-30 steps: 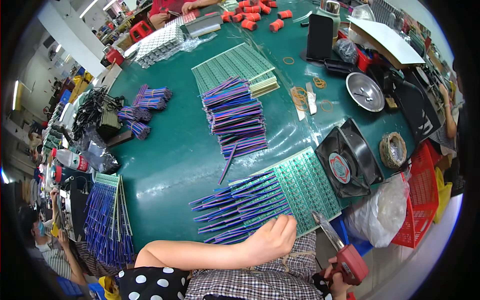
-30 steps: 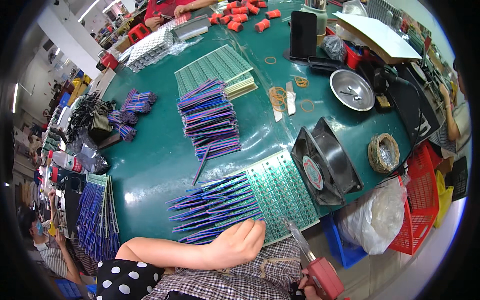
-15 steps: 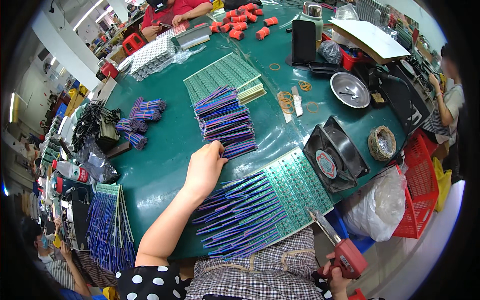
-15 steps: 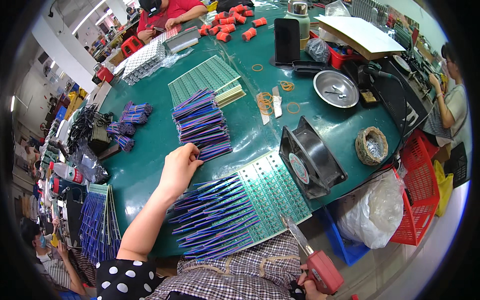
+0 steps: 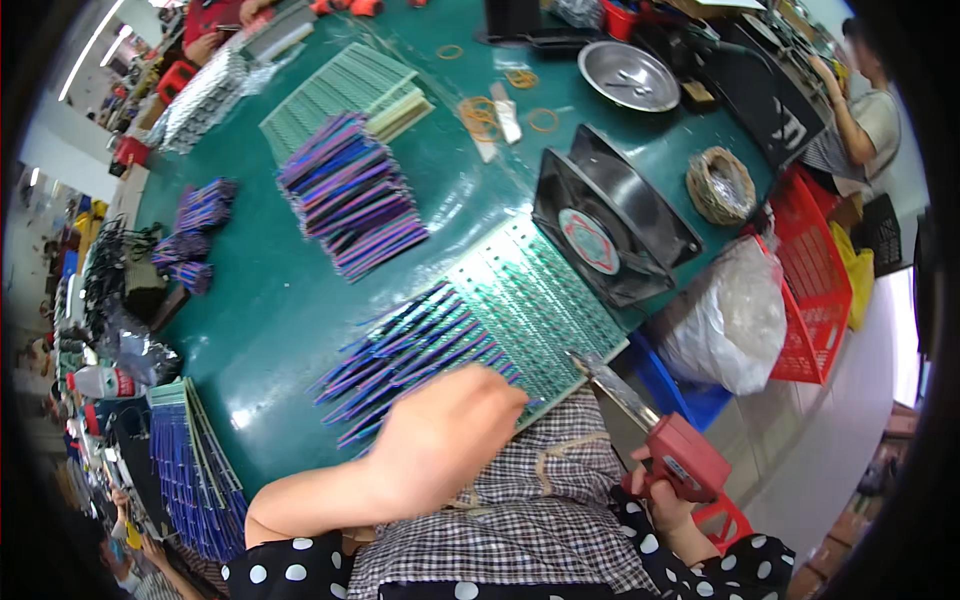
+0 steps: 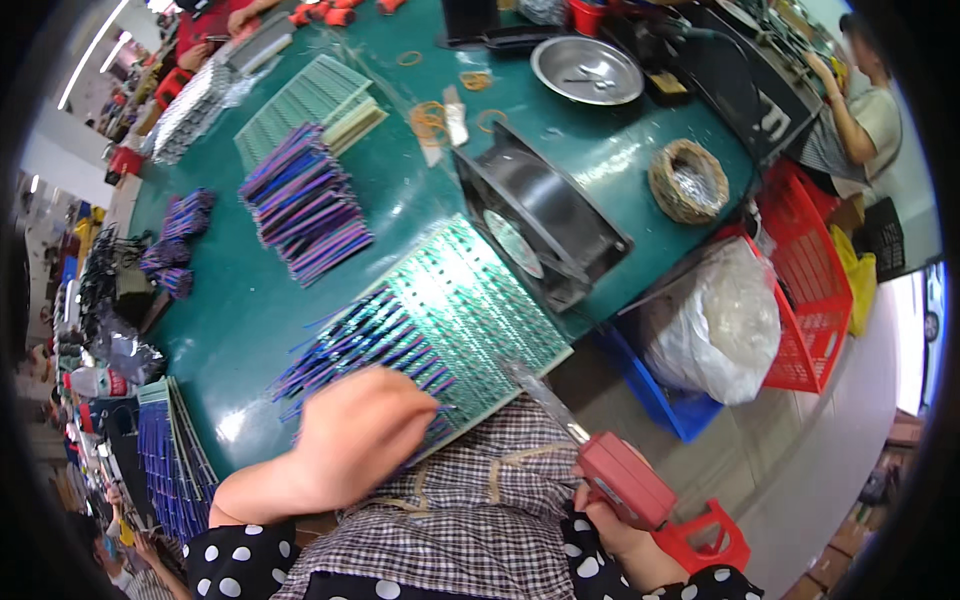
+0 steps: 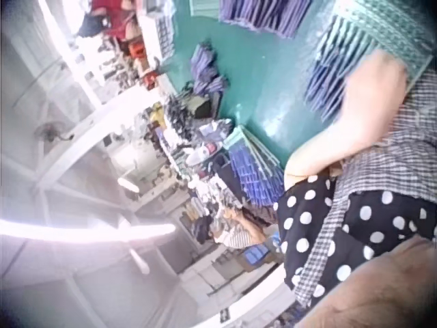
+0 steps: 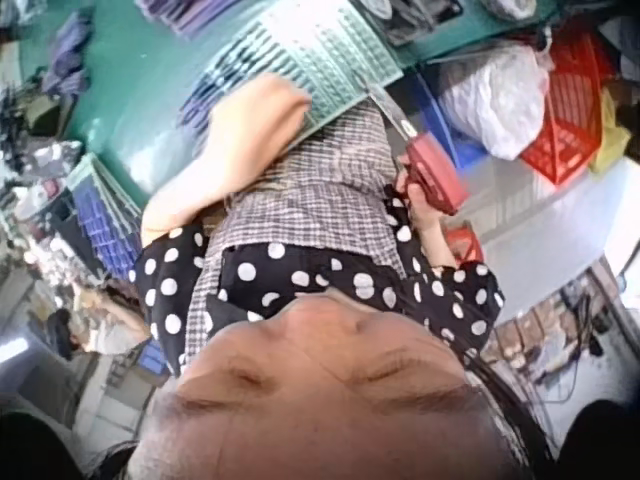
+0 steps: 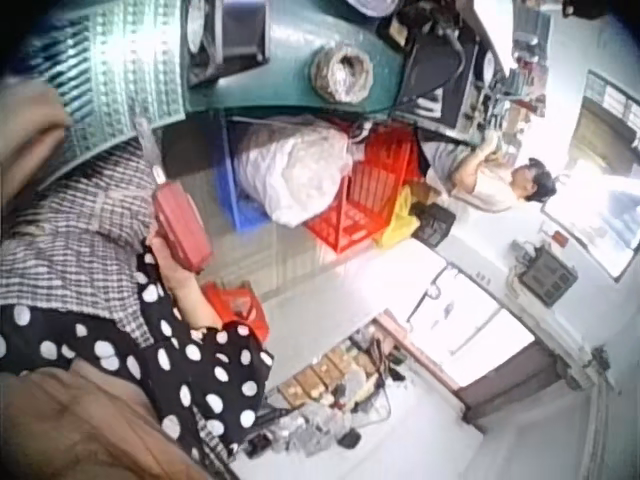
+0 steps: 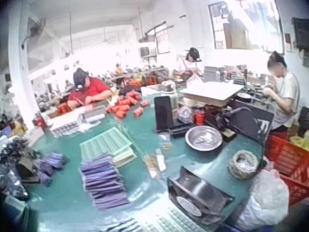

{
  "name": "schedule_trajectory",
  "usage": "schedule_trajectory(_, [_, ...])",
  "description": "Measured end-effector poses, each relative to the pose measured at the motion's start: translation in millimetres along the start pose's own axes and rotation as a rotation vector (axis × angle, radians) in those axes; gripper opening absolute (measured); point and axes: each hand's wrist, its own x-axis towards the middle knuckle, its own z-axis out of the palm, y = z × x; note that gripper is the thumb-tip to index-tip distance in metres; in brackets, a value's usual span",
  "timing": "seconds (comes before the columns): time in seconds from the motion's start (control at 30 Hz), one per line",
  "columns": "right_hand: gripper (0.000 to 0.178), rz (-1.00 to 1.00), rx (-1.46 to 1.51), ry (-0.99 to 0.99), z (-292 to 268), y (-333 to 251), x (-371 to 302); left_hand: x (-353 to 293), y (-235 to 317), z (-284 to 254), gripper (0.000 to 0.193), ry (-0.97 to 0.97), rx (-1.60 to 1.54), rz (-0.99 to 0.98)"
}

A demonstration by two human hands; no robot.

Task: The person assembles electronics by taking wire bundles from a stack, positioning them onto a circuit board, and soldering them in place using a soldering iron.

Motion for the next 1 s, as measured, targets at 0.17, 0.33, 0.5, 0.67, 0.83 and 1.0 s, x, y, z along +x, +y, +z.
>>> schedule_trajectory(0.17, [0.08,-0.017,0.003,0.003,-4.2,2.5,-8.0,-16.9,-17.5,45.8,0.03,-0.023,0.298,0.193])
schedule_trajectory(0.33, [0.083,0.01,-0.078,-0.055,-18.4,5.9,-10.8,-19.6,-17.6,60.5,0.033,0.047,0.558,0.25])
schedule_trajectory(0.5, [0.071,0.144,-0.106,-0.186,-23.0,-2.8,5.3,-24.2,-20.5,57.7,0.035,-0.009,0.593,0.198])
schedule_trajectory(0.67, [0.043,-0.065,-0.367,-0.233,10.3,-45.1,24.4,-20.8,-23.3,70.5,0.025,0.088,0.495,0.25])
schedule_trajectory(0.83, [0.043,-0.065,-0.281,-0.389,-9.7,-23.6,29.4,-31.7,-24.7,84.2,0.023,0.209,0.642,0.233])
schedule_trajectory(1.0, [0.043,-0.04,-0.251,-0.348,-28.2,-13.0,34.2,-35.5,-22.9,92.4,0.022,0.341,0.583,0.33])
